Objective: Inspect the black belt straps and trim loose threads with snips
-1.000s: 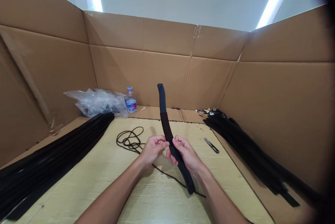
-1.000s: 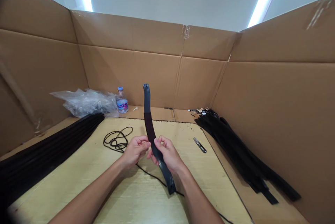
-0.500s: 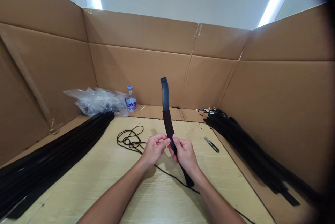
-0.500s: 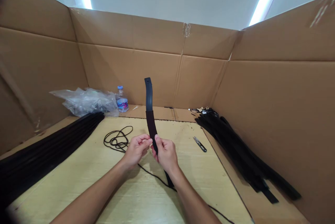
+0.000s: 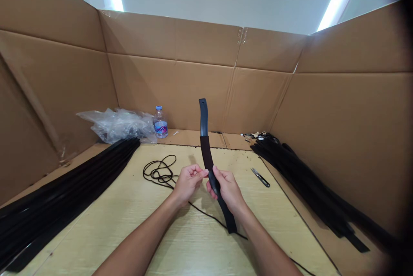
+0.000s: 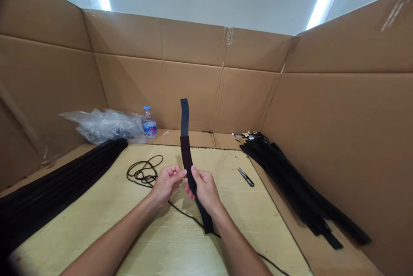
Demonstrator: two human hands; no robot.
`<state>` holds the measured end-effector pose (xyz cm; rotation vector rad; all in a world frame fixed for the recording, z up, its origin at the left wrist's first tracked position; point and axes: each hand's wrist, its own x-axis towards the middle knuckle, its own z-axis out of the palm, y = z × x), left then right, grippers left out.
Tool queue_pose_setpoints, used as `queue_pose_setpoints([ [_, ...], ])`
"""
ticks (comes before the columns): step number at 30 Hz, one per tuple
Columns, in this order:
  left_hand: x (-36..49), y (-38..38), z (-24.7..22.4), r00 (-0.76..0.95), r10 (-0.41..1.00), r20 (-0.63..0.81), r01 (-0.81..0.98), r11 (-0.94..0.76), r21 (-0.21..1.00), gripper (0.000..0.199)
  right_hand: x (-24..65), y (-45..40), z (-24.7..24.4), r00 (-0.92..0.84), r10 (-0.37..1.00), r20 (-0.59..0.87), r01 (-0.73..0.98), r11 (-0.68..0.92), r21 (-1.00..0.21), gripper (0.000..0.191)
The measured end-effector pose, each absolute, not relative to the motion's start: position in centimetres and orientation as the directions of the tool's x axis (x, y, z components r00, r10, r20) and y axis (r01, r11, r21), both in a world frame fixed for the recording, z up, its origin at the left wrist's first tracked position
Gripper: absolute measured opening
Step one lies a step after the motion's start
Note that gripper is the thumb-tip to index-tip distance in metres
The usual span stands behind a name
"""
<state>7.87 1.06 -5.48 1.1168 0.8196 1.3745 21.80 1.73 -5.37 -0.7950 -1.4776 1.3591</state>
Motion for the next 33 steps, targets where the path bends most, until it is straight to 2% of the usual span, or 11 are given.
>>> queue_pose_setpoints([
  [5, 7.8, 1.1, -5.8, 0.101, 0.979, 0.18, -0.33, -0.137, 0.934, 0.041, 21.6, 1.7, -5.4, -0.323, 0.919, 0.226, -0.107, 0.202, -0.974, 0.056],
  [9, 7.8, 1.2, -6.0, 0.106, 0.978, 0.18, -0.325, -0.137, 0.936, 0.04, 21.8, 1.8, -5.4, -0.325, 0.929, 0.177, -0.187, 0.12, -0.975, 0.056],
  [14, 7.2, 1.5, -5.8, 0.087, 0.978, 0.188, -0.33, -0.15, 0.932, 0.041, 22.5, 1.6, -4.8, -0.452, 0.87, 0.199, -0.306, 0.058, -0.95, 0.04],
  [17, 7.0, 1.5, -5.7, 0.084, 0.977, 0.194, -0.33, -0.157, 0.931, 0.043, 22.8, 1.6, -4.6, -0.522, 0.822, 0.229, -0.303, 0.072, -0.95, 0.03],
  [22, 6.8, 1.5, -5.8, 0.107, 0.971, 0.215, -0.308, -0.173, 0.936, 0.044, 22.7, 1.5, -5.0, -0.576, 0.781, 0.24, -0.266, 0.098, -0.959, 0.033],
  [27, 6.8, 1.5, -5.9, 0.235, 0.946, 0.224, -0.334, -0.137, 0.932, 0.041, 22.3, 1.1, -5.2, -0.524, 0.812, 0.258, -0.313, 0.099, -0.945, 0.034],
  [33, 6.9, 1.3, -5.7, 0.211, 0.953, 0.217, -0.315, -0.144, 0.938, 0.043, 21.7, 1.2, -5.4, -0.44, 0.871, 0.218, -0.368, 0.047, -0.929, 0.035],
])
